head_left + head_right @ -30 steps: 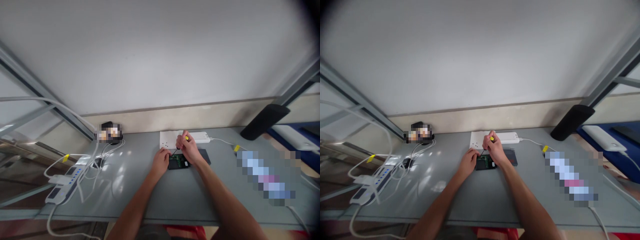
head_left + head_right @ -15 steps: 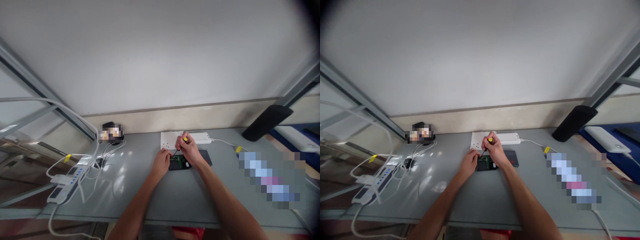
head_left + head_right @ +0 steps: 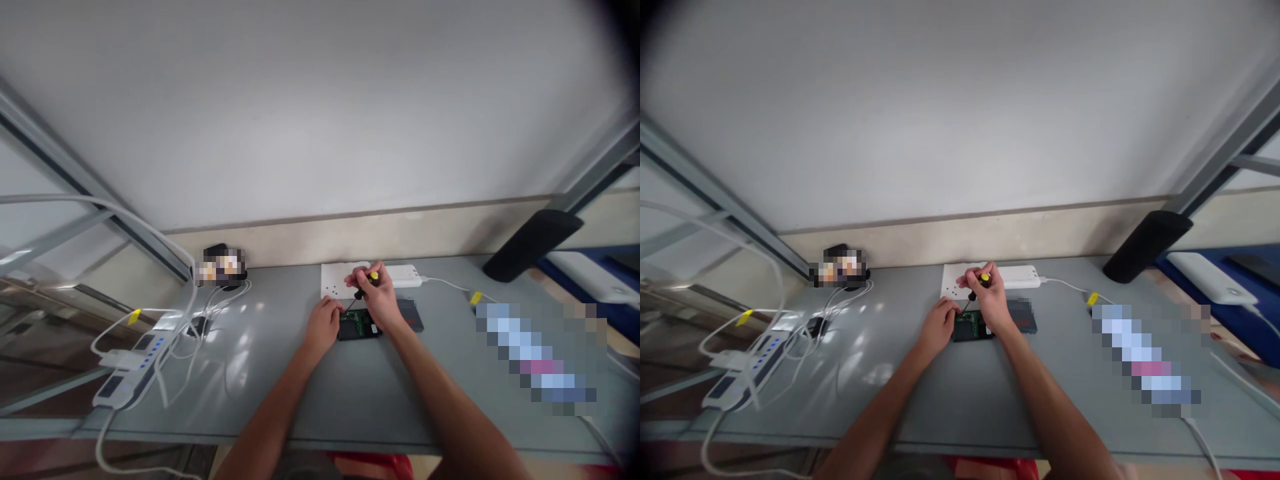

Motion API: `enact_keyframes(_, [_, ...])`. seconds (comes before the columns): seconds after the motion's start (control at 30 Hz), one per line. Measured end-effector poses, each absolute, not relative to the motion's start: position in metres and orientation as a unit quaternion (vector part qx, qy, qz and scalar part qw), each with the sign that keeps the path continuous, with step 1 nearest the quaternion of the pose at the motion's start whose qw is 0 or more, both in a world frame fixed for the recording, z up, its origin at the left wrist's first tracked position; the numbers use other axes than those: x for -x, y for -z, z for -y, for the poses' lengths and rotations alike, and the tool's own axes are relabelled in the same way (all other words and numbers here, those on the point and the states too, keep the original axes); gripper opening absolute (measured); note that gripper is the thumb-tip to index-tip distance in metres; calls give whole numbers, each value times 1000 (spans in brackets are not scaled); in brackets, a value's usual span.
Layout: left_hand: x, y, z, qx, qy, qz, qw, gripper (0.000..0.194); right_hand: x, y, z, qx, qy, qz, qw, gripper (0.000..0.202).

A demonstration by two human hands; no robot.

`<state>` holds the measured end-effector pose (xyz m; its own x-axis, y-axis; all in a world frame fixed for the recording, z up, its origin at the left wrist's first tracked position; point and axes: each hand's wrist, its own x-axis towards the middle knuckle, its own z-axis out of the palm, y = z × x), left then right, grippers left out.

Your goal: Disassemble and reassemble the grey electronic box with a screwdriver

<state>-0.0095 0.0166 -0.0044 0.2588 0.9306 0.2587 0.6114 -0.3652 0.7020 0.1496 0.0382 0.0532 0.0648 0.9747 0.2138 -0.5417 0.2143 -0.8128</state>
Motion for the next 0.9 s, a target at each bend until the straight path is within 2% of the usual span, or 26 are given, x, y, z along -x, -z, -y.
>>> enact_keyframes(0.1, [9, 5, -17, -753, -334, -512, 244, 29, -153, -51, -41, 291, -560, 378, 677, 39])
enact_keyframes(0.23, [9, 4, -17, -752, -332, -513, 248, 29, -155, -54, -42, 254, -593, 363, 672, 29])
enact_keyframes(0.43, [9, 2, -15, -752, -325, -519, 245, 30, -156, -60, -39, 235, -625, 353, 655, 23])
enact_keyframes(0.77, [9, 5, -17, -751, -332, -514, 247, 30, -161, -58, -38, 268, -611, 363, 651, 44])
enact_keyframes(0.9, [9, 5, -17, -752, -336, -511, 248, 29, -157, -57, -40, 244, -609, 372, 657, 35])
